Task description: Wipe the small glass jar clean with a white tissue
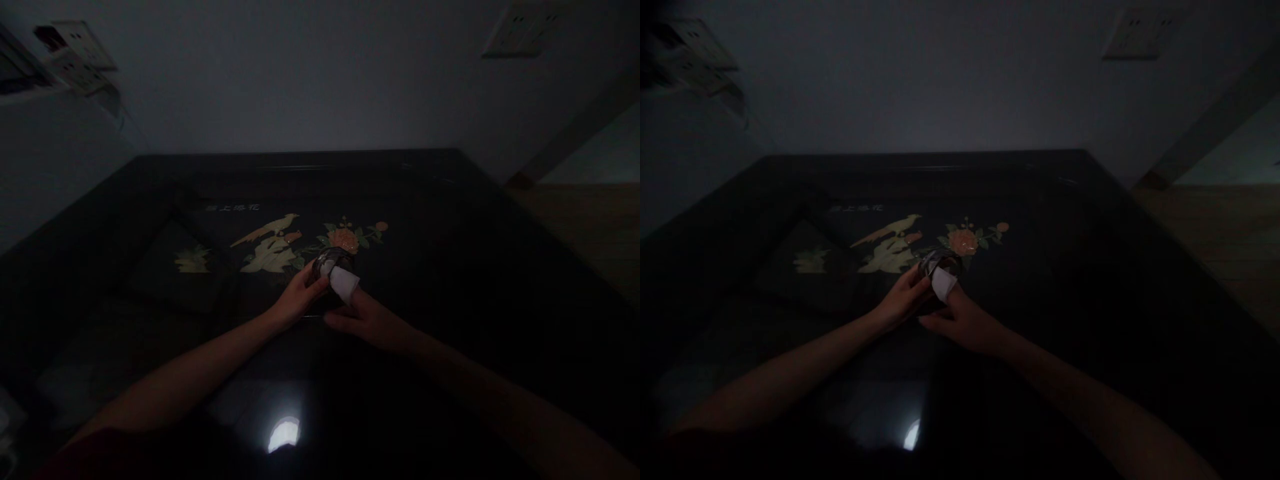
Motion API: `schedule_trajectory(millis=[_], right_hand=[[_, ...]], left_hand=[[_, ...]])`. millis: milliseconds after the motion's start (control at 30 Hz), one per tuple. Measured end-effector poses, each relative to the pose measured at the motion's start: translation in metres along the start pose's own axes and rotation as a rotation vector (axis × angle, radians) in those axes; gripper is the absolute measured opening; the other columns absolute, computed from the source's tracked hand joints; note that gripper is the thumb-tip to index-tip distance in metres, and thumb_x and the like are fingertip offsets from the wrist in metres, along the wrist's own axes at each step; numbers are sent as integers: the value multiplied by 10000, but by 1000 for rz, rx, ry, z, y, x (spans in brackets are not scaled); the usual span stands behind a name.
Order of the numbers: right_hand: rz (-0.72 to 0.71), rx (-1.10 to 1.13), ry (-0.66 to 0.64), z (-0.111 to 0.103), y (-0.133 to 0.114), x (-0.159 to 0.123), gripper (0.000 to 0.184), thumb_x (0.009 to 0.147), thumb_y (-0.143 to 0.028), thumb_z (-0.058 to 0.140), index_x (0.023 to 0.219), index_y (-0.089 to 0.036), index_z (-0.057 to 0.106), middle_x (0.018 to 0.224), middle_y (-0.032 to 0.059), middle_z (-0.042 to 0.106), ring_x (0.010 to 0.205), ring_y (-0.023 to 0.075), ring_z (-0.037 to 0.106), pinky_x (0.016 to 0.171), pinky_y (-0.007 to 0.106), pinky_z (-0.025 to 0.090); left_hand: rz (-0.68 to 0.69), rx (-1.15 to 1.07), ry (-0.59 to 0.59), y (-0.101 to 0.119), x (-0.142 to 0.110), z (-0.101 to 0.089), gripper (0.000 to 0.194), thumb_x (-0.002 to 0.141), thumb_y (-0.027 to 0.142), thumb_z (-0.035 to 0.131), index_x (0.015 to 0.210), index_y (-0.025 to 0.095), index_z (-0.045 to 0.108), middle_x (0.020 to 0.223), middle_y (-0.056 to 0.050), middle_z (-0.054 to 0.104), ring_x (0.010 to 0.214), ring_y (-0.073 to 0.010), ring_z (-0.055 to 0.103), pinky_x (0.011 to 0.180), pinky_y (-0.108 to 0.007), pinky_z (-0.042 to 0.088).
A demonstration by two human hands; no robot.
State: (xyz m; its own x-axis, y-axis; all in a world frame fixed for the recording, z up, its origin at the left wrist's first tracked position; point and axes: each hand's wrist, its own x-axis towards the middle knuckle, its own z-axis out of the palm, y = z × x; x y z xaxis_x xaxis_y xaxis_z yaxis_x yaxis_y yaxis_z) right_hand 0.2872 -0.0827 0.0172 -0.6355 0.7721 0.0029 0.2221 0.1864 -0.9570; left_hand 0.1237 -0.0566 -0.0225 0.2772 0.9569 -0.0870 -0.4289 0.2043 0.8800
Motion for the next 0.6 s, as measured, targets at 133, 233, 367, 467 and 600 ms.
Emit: schedule_trajectory(millis=[133, 233, 367, 467, 600], right_hand=[[-46, -147, 37, 1, 2, -1, 706, 827, -219, 573, 1441, -196, 225, 1458, 159, 348, 1308, 261, 407, 962, 420, 497], [-122, -409, 55, -2, 8, 0, 665, 822, -225, 582, 1411, -117, 291, 1451, 200, 353, 1359, 299, 323, 1075, 506, 358], [-113, -697, 27, -13, 5, 2, 528, 824, -235, 590, 1310, -91, 447, 1366, 215, 467, 1278, 313, 442, 1038, 506, 409], [-119, -884, 4, -23, -3, 5, 420, 838, -204, 576, 1243, -104, 531, 1295, 175, 551, 1189, 293, 532, 968, 455, 491], [-265, -1116, 18, -30, -5, 7, 329, 871, -97, 484, 1179, -92, 598, 1235, 165, 606, 1214, 285, 511, 982, 434, 478]], left_hand=[[-11, -24, -7, 2, -1, 2, 492, 712, 374, 745, 1145, 193, 595, 1143, -79, 642, 1102, -253, 561, 900, -319, 450], [-22, -51, -14, 4, -1, 2, 448, 726, 401, 728, 1106, 196, 609, 1120, -74, 651, 1074, -248, 579, 898, -342, 464], [-38, -66, 22, 4, 0, 1, 406, 726, 423, 722, 1054, 205, 623, 1120, -68, 651, 1072, -241, 580, 896, -360, 477], [-35, -99, 9, 4, 0, 1, 408, 735, 422, 714, 1067, 204, 621, 1127, -73, 649, 1077, -242, 577, 926, -395, 467], [-31, -106, -4, 6, 0, 3, 427, 739, 426, 708, 1082, 186, 624, 1114, -86, 651, 1037, -240, 591, 908, -403, 478]])
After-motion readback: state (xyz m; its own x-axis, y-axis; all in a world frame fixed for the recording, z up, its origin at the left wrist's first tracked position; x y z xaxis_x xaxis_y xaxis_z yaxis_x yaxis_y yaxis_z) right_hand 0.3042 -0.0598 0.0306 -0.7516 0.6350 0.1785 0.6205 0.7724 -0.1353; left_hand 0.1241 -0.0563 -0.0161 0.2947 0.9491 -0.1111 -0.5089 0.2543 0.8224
